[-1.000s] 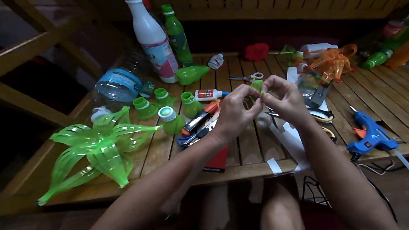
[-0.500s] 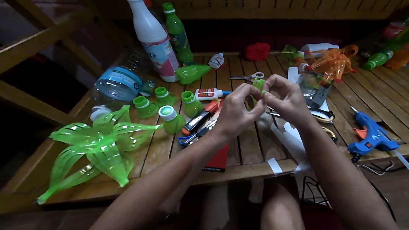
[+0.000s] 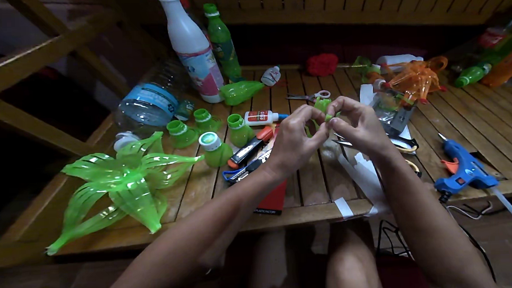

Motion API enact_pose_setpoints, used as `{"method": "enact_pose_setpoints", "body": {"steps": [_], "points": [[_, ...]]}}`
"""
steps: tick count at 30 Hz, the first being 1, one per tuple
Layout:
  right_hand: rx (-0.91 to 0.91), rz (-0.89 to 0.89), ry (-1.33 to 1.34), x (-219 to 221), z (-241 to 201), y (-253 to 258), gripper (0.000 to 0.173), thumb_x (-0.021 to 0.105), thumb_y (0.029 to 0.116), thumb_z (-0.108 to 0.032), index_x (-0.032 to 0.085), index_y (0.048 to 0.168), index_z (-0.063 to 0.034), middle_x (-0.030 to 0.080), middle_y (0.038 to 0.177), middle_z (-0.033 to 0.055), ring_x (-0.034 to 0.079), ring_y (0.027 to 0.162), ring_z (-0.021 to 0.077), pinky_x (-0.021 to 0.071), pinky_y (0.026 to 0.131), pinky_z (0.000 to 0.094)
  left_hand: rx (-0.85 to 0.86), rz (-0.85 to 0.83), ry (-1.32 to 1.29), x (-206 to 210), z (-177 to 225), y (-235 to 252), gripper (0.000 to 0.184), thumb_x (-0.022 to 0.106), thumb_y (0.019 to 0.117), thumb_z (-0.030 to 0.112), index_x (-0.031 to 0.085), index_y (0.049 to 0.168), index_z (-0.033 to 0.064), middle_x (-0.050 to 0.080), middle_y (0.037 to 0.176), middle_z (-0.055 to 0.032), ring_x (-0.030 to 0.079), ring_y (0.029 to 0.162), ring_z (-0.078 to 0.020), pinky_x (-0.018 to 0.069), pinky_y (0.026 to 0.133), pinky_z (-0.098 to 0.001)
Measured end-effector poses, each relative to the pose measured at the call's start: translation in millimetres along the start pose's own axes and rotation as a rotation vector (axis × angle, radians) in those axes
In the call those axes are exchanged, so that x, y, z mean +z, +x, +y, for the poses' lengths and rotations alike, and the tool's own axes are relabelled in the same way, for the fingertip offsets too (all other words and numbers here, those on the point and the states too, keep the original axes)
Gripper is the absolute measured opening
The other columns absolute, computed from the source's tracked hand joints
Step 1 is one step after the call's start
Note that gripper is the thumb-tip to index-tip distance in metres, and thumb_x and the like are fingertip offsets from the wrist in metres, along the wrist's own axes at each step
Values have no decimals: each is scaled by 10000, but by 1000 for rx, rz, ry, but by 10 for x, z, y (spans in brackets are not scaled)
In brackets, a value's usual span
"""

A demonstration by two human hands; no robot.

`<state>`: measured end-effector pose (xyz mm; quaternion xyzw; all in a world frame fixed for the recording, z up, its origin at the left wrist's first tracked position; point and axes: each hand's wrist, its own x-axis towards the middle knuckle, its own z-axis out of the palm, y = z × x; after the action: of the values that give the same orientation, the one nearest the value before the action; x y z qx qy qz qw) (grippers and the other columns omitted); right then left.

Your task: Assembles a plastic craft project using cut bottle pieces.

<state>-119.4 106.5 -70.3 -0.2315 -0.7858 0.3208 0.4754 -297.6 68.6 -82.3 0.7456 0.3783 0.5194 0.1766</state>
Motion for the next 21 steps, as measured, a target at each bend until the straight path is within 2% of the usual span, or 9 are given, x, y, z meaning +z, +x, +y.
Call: {"method": "enact_pose_setpoints", "body": {"steps": [12,21], "points": [[-77,37,-13,27,32,15,52,584,905,-92,625,927,-68,607,933,-66,581,886,-45,503,824,165,10,-2,12,14,18,2,111,642,950,68,666,1016,-18,648,956,-78,593,752,-45,502,670,-168],[-44,49,33,45,13,17,53,582,901,-64,622,923,-89,606,913,-80,584,843,-46,509,775,155,7,-8,-6,16,-3,4,102,632,961,75,661,1006,-12,641,958,-71,593,760,-40,507,681,-164]]}}
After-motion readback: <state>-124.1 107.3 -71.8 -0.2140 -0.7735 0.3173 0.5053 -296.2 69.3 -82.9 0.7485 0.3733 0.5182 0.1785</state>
